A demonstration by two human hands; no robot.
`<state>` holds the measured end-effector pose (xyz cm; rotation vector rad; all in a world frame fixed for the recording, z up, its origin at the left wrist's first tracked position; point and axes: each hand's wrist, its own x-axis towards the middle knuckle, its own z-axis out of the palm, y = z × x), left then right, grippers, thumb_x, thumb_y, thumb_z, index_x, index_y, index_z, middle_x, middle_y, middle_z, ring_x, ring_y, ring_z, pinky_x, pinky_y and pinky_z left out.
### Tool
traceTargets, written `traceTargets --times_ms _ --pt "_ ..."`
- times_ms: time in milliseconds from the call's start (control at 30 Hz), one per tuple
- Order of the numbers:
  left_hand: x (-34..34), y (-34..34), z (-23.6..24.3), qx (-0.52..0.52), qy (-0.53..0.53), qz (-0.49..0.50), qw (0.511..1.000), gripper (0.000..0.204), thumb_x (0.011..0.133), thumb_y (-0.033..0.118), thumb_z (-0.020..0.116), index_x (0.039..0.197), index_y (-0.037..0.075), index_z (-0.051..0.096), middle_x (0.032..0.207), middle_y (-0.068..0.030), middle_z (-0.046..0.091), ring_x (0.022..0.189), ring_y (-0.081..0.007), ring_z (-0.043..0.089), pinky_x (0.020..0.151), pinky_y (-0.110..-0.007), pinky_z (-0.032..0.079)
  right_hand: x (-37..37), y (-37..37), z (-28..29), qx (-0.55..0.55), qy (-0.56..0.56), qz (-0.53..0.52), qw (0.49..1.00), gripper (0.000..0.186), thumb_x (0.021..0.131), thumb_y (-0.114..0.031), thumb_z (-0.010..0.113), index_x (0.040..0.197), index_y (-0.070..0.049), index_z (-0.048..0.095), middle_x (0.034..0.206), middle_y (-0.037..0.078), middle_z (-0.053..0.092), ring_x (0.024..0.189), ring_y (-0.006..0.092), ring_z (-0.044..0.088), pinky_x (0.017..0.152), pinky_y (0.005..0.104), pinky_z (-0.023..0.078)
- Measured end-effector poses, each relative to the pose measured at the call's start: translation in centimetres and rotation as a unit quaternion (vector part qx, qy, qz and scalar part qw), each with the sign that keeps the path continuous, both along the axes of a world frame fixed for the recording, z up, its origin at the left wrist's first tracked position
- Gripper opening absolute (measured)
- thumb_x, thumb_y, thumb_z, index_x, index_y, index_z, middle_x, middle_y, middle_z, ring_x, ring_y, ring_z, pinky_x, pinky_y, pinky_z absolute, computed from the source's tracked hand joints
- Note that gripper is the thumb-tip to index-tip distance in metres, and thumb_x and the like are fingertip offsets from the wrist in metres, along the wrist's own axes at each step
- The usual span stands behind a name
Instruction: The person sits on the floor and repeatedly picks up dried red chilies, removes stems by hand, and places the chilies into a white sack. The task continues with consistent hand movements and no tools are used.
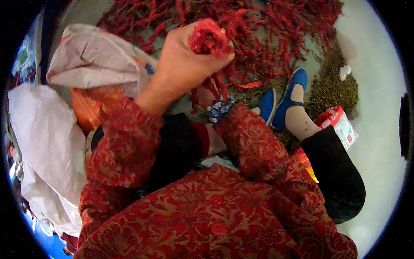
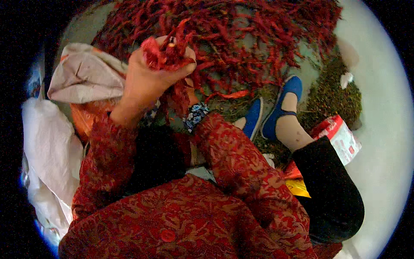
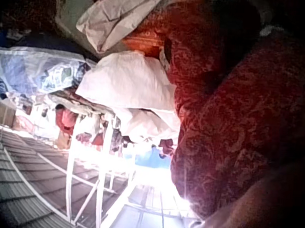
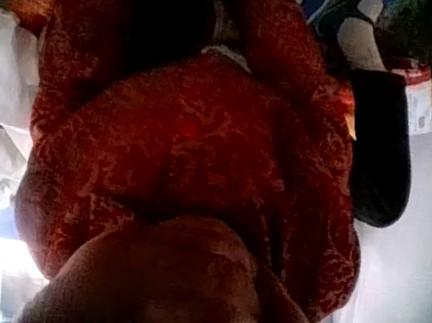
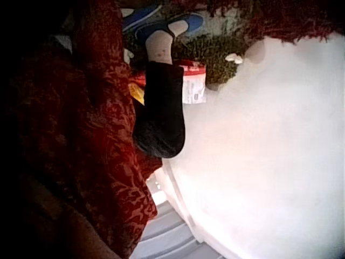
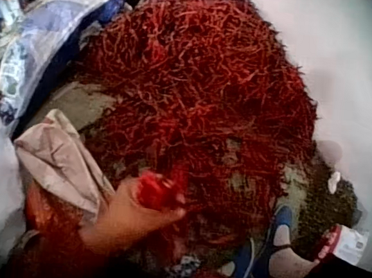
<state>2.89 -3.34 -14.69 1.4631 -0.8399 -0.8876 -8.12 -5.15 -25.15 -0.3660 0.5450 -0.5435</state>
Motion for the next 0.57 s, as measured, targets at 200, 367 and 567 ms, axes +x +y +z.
traceTargets --times_ms 200,367,567 --pt "5.4 2.0 -2.6 -0.007 0.408 0.111 0.906 0.021 0.076 0.014 0.064 0.094 0.003 0.062 0.087 -0.0053 0.065 0.077 -0.015 0.062 0.073 -0.029 0.05 0.5 -4.8 4.9 -0.3 0.356 0.277 0.841 0.014 0.083 -0.013 0.056 0.084 0.0 0.061 0.065 0.002 0.056 0.054 0.0096 0.053 0.05 0.0245 0.043" --pt "6.1 2.2 -3.4 -0.004 0.497 0.138 0.857 0.022 0.076 0.014 0.064 0.095 0.003 0.062 0.088 -0.0052 0.065 0.079 -0.0158 0.062 0.075 -0.03 0.05 -1.9 -5.1 5.5 -0.423 0.38 0.305 0.764 0.017 0.083 -0.013 0.057 0.095 -0.001 0.06 0.072 0.006 0.06 0.054 0.0107 0.055 0.05 0.0251 0.045" --pt "5.9 1.8 -3.3 0.014 0.399 0.142 0.906 0.037 0.074 0.013 0.066 0.109 0.004 0.059 0.097 -0.0051 0.065 0.092 -0.0149 0.059 0.094 -0.029 0.039 -2.1 -9.0 8.3 -0.66 0.401 0.354 0.527 0.032 0.079 -0.006 0.056 0.11 -0.004 0.056 0.076 0.016 0.065 0.064 0.0217 0.065 0.059 0.0321 0.052"
